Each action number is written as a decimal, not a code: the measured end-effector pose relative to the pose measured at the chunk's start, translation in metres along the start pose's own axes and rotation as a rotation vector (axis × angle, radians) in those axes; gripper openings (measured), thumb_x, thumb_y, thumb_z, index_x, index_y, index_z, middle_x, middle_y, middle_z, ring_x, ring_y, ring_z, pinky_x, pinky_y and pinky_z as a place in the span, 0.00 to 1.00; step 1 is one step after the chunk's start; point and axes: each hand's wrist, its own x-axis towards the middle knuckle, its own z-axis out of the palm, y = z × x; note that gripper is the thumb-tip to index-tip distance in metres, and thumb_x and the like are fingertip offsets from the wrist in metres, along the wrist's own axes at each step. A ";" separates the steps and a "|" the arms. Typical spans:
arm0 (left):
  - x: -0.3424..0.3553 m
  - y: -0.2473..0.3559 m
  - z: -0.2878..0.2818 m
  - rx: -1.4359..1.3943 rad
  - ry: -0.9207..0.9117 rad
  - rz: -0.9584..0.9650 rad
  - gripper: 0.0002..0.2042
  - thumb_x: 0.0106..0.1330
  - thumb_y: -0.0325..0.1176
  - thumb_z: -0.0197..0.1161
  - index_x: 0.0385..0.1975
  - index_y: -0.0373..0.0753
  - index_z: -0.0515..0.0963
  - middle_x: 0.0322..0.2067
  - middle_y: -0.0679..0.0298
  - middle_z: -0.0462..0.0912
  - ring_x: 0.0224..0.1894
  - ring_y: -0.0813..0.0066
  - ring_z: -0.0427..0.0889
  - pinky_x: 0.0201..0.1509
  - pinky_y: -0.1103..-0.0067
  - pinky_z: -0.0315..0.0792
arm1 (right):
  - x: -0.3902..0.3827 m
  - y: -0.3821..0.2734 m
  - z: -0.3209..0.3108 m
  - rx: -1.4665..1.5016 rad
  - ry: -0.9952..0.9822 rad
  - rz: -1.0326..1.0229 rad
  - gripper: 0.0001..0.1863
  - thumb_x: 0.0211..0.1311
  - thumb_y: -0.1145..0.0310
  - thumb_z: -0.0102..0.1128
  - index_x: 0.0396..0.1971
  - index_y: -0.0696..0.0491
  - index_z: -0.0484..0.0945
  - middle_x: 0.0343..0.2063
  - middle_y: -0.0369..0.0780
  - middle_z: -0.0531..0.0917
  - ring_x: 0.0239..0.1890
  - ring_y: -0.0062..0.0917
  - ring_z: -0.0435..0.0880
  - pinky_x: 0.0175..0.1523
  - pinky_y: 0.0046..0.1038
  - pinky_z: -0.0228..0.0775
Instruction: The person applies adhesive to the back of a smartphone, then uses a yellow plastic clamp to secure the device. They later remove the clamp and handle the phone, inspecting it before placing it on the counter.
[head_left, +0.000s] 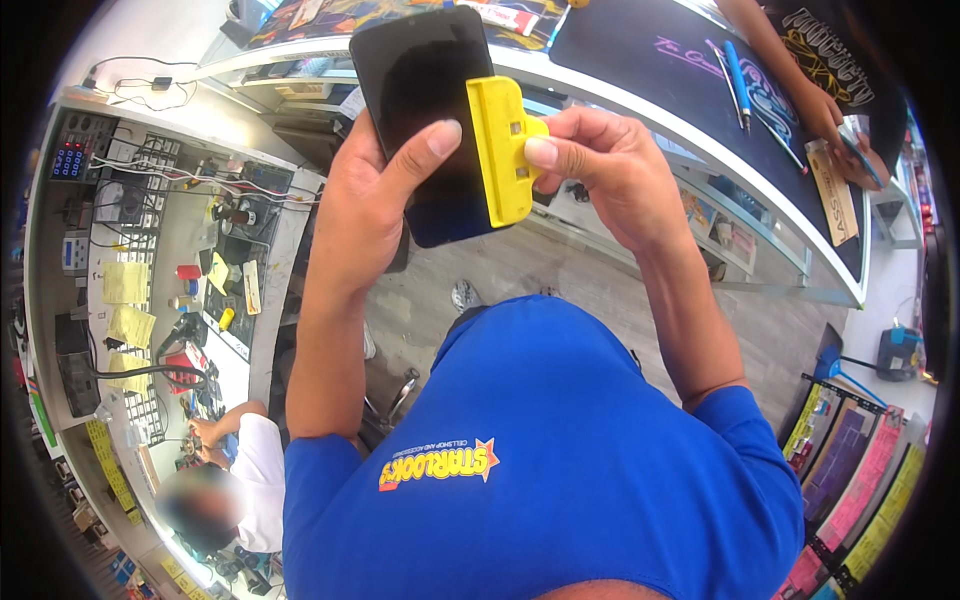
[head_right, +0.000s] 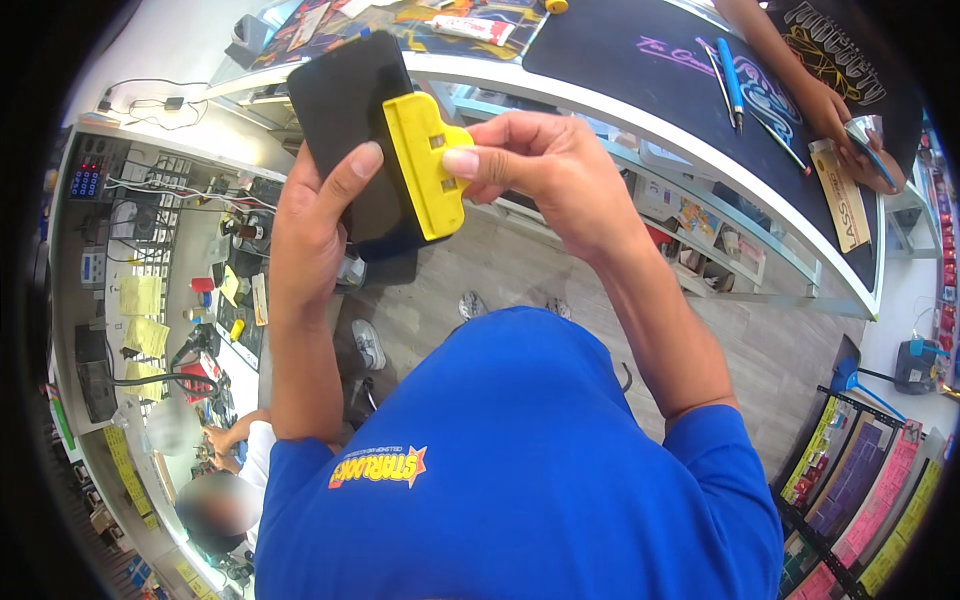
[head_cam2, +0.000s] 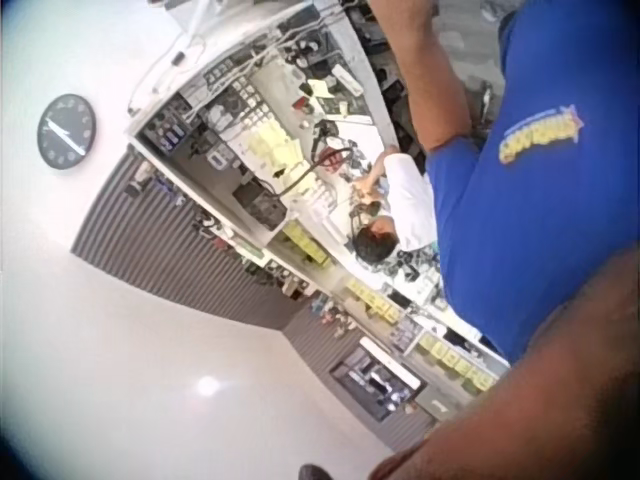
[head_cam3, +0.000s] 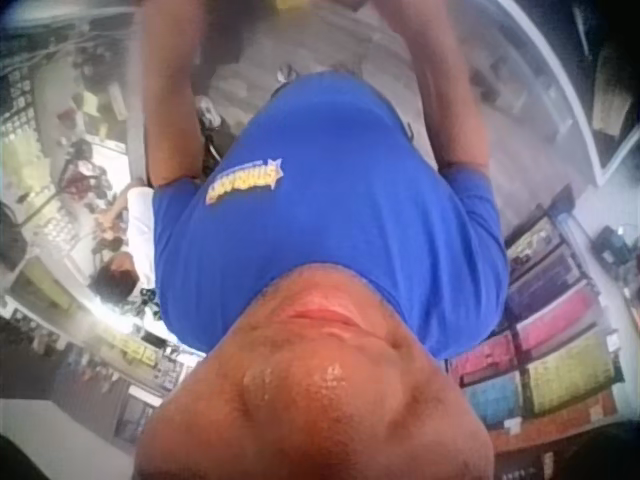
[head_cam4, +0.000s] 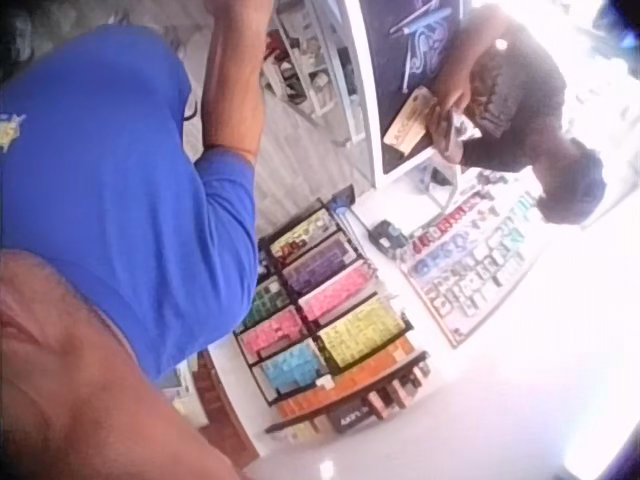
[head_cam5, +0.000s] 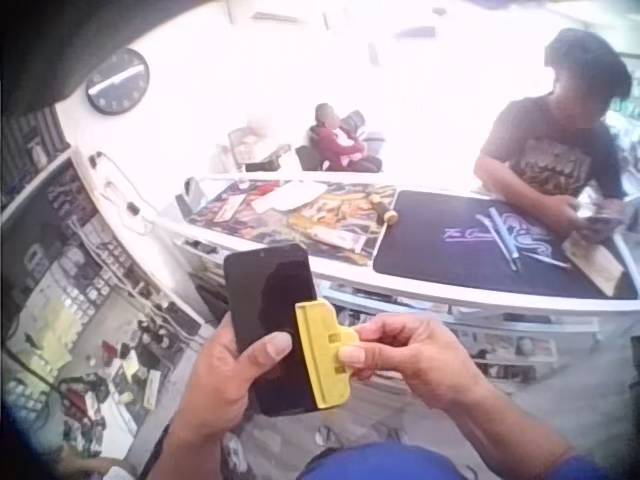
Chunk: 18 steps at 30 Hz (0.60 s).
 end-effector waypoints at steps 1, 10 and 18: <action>0.000 0.001 0.003 0.034 0.007 0.016 0.20 0.76 0.40 0.65 0.60 0.34 0.75 0.50 0.64 0.84 0.51 0.81 0.82 0.58 0.80 0.75 | 0.000 -0.001 -0.003 0.013 0.002 0.006 0.18 0.62 0.62 0.78 0.43 0.60 0.88 0.35 0.40 0.90 0.34 0.18 0.86 0.46 0.21 0.78; 0.005 -0.008 -0.011 -0.080 0.142 -0.067 0.19 0.77 0.38 0.65 0.62 0.36 0.76 0.54 0.64 0.83 0.56 0.78 0.81 0.64 0.78 0.71 | 0.024 0.002 0.001 0.014 -0.073 0.108 0.16 0.63 0.62 0.77 0.43 0.59 0.87 0.35 0.39 0.89 0.33 0.19 0.86 0.45 0.22 0.78; 0.007 -0.038 -0.099 -0.170 0.242 -0.123 0.21 0.75 0.41 0.66 0.62 0.36 0.76 0.50 0.66 0.84 0.51 0.78 0.82 0.57 0.79 0.75 | 0.082 0.044 0.059 0.160 -0.221 0.243 0.24 0.72 0.59 0.68 0.59 0.60 0.79 0.50 0.39 0.86 0.49 0.19 0.85 0.57 0.25 0.76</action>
